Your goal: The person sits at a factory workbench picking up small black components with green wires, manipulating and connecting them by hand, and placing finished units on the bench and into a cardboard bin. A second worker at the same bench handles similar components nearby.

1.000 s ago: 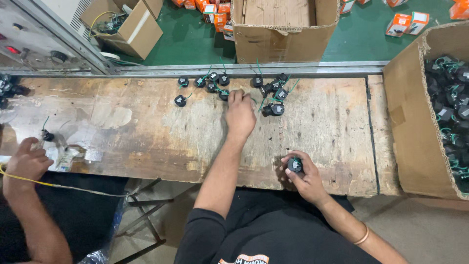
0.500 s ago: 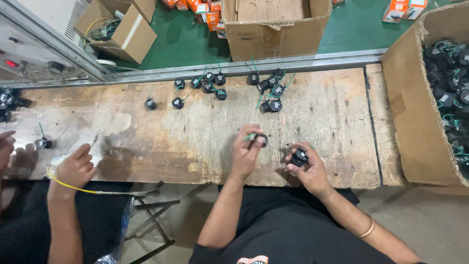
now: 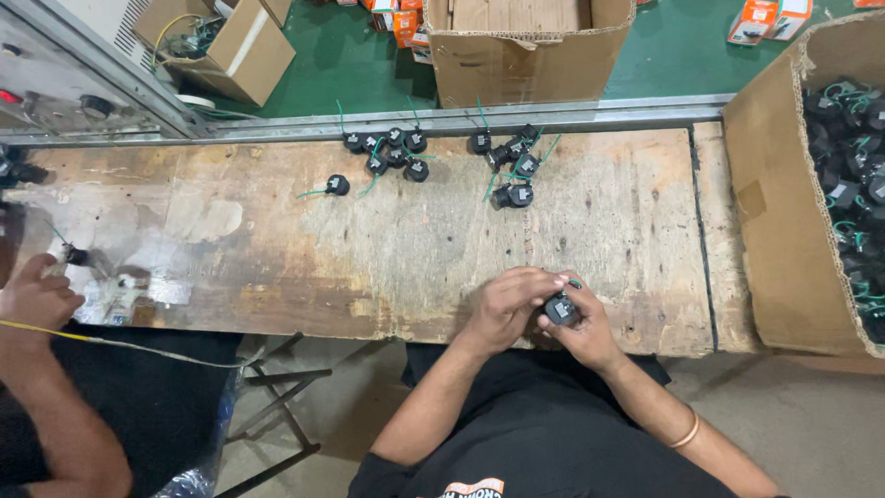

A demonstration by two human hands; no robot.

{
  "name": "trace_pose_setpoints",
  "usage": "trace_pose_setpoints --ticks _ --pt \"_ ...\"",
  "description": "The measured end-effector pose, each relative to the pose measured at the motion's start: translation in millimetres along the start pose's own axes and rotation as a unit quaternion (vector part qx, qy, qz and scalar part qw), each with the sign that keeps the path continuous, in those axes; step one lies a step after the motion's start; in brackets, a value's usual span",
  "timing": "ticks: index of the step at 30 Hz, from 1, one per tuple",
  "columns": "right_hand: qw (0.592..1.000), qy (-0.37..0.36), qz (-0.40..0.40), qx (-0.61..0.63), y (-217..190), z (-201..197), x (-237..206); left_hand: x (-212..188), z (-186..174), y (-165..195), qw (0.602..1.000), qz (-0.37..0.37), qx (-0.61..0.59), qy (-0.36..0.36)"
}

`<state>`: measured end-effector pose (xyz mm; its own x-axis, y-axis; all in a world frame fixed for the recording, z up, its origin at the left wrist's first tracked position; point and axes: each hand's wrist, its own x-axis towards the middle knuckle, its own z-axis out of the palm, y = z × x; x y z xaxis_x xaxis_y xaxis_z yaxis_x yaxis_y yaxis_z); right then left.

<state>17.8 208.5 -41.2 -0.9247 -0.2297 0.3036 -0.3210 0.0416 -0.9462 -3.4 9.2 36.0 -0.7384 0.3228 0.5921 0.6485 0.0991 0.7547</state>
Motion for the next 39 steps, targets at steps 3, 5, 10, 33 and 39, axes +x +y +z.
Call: trace_pose_setpoints --ticks 3,5,10,33,39 --pt "1.0 0.016 0.001 -0.009 -3.5 1.1 1.2 0.1 -6.1 -2.6 0.998 0.051 0.006 -0.034" --pt "0.999 0.032 0.013 -0.026 -6.4 4.3 1.2 0.2 -2.9 -5.0 0.998 0.052 0.01 -0.021" --pt "0.989 0.045 0.006 -0.137 -14.9 10.3 -1.8 -3.8 18.7 -8.5 0.965 -0.209 -0.159 0.027" --pt "0.973 0.059 0.045 0.218 -15.5 3.7 -0.8 38.7 -10.0 -109.9 0.933 -0.171 -0.123 0.292" --pt "0.964 0.064 0.085 0.244 -16.2 -1.5 -0.6 20.0 32.4 -93.9 0.947 -0.214 -0.13 0.2"
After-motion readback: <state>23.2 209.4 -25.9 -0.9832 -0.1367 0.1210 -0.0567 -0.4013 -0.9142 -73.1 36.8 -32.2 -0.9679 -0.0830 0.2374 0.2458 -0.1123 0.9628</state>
